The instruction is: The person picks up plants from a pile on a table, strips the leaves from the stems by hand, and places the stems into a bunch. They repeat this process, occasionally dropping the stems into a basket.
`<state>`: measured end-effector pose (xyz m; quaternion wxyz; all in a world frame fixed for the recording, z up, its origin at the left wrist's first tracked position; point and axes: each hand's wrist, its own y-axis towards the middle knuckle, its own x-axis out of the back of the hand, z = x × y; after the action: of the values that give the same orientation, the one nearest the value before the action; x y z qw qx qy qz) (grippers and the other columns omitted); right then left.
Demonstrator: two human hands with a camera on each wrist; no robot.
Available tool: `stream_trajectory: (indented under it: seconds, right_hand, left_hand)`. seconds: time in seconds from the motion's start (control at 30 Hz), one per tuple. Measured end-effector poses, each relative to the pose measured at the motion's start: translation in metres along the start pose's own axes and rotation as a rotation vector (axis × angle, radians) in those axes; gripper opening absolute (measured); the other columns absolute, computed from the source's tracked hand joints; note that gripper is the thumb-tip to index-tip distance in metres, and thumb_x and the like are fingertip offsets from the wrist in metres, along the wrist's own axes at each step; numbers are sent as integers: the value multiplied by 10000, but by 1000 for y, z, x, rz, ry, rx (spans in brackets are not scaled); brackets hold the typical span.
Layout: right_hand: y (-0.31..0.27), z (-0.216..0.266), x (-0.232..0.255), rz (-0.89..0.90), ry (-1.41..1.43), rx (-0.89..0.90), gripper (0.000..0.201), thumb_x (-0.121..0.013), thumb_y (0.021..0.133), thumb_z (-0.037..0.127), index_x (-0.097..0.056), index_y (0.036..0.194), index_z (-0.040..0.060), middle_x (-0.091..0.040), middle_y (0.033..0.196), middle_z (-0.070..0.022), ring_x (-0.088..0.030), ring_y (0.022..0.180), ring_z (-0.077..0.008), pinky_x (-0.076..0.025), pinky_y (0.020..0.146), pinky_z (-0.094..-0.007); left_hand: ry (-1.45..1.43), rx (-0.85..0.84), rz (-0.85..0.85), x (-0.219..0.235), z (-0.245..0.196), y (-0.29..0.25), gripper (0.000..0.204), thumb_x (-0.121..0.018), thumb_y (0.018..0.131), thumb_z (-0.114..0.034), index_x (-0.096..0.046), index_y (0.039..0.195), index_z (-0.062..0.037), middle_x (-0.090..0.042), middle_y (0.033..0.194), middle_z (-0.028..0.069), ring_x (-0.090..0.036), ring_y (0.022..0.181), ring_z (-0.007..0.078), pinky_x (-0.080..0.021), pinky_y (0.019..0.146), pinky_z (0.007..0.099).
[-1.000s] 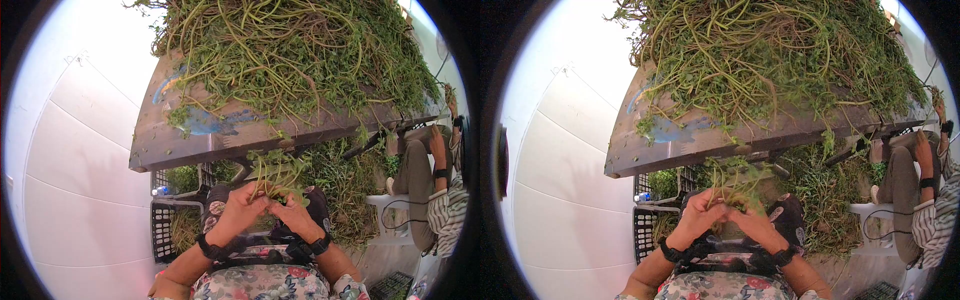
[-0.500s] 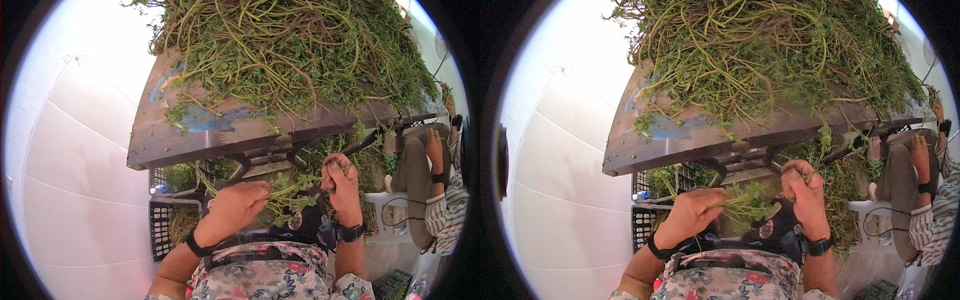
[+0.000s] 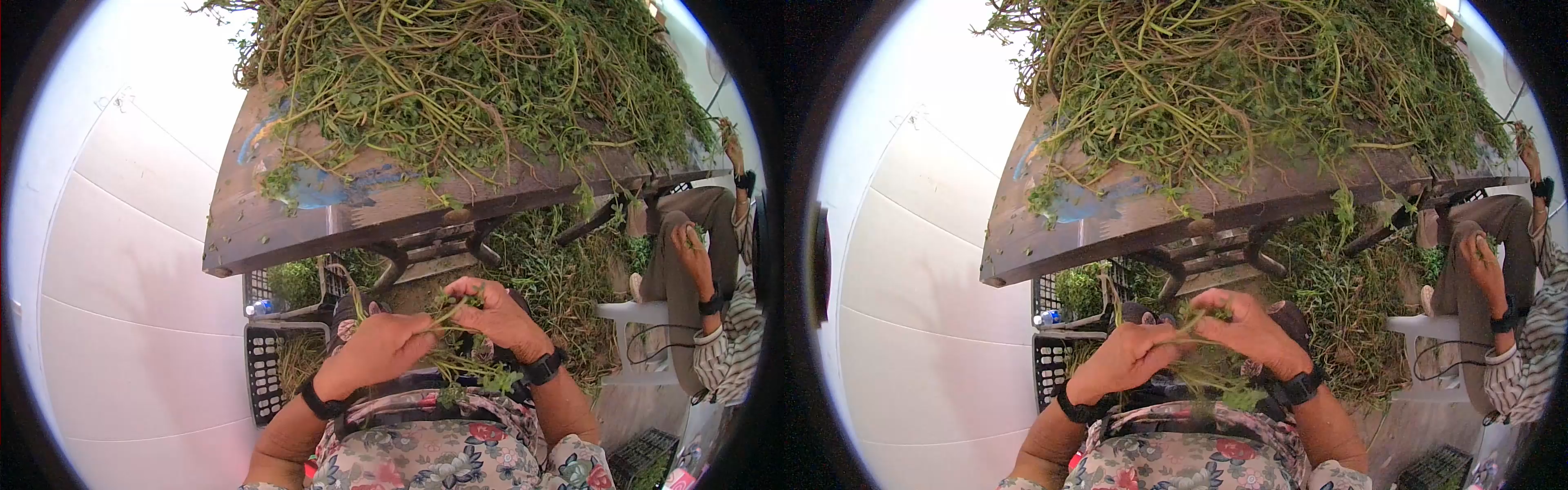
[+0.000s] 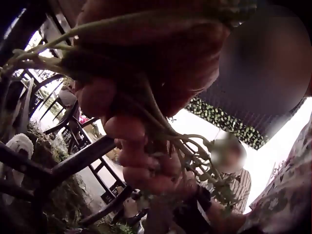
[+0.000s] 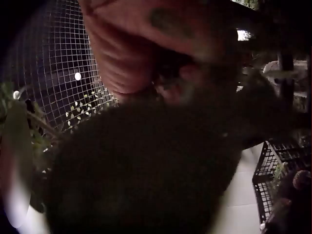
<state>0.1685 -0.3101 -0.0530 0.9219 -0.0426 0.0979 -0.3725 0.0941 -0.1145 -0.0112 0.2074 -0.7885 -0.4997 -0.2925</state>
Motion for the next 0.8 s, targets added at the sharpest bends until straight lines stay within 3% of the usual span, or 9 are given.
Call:
stream_trajectory:
  seconds: [0.17, 0.27, 0.37, 0.47, 0.57, 0.8]
  right_hand:
    - [4, 7, -1, 29, -65, 30, 316, -646, 808, 213, -550, 1052, 38, -559, 953, 1, -507, 744, -64, -435, 608, -218]
    - [8, 0, -4, 152, -21, 147, 313, -625, 817, 167, -546, 1085, 26, -588, 954, -27, -512, 895, -93, -431, 798, -267]
    - [7, -6, -1, 134, -74, -22, 288, -631, 809, 167, -580, 1062, 39, -598, 936, -18, -520, 853, -98, -436, 769, -274]
    - [3, -6, -1, 118, -169, -77, 239, -631, 806, 166, -608, 1003, 32, -609, 866, -19, -523, 803, -101, -439, 739, -286]
    - [-1, -6, -5, 64, -212, 18, 196, -617, 806, 154, -608, 946, 16, -627, 813, -57, -554, 766, -130, -448, 718, -300]
    - [0, -1, -16, 32, -485, 180, 231, -584, 792, 132, -578, 992, 17, -614, 874, -191, -587, 802, -359, -465, 704, -364]
  left_hand:
    - [-196, 96, 65, 10, -5, 2, 174, -452, 883, -184, -529, 926, -34, -549, 655, 191, -568, 633, 371, -422, 541, 395]
    - [-238, 64, 21, 7, -2, 2, 185, -451, 889, -193, -535, 943, -38, -535, 659, 197, -563, 638, 370, -428, 550, 387]
    - [-181, 71, -47, 2, 9, 0, 148, -488, 869, -155, -529, 943, -33, -541, 701, 189, -562, 649, 364, -430, 554, 374]
    - [-162, 71, -185, -1, 9, 2, 140, -542, 835, -109, -509, 944, -27, -542, 744, 177, -557, 660, 360, -431, 553, 367]
    - [-119, 5, -275, -5, 15, 3, 128, -541, 836, -79, -519, 941, -9, -555, 773, 129, -575, 656, 281, -445, 588, 315]
    - [-84, 37, -363, -13, 21, 4, 141, -532, 855, -128, -532, 940, -16, -555, 776, 126, -556, 640, 283, -438, 582, 319]
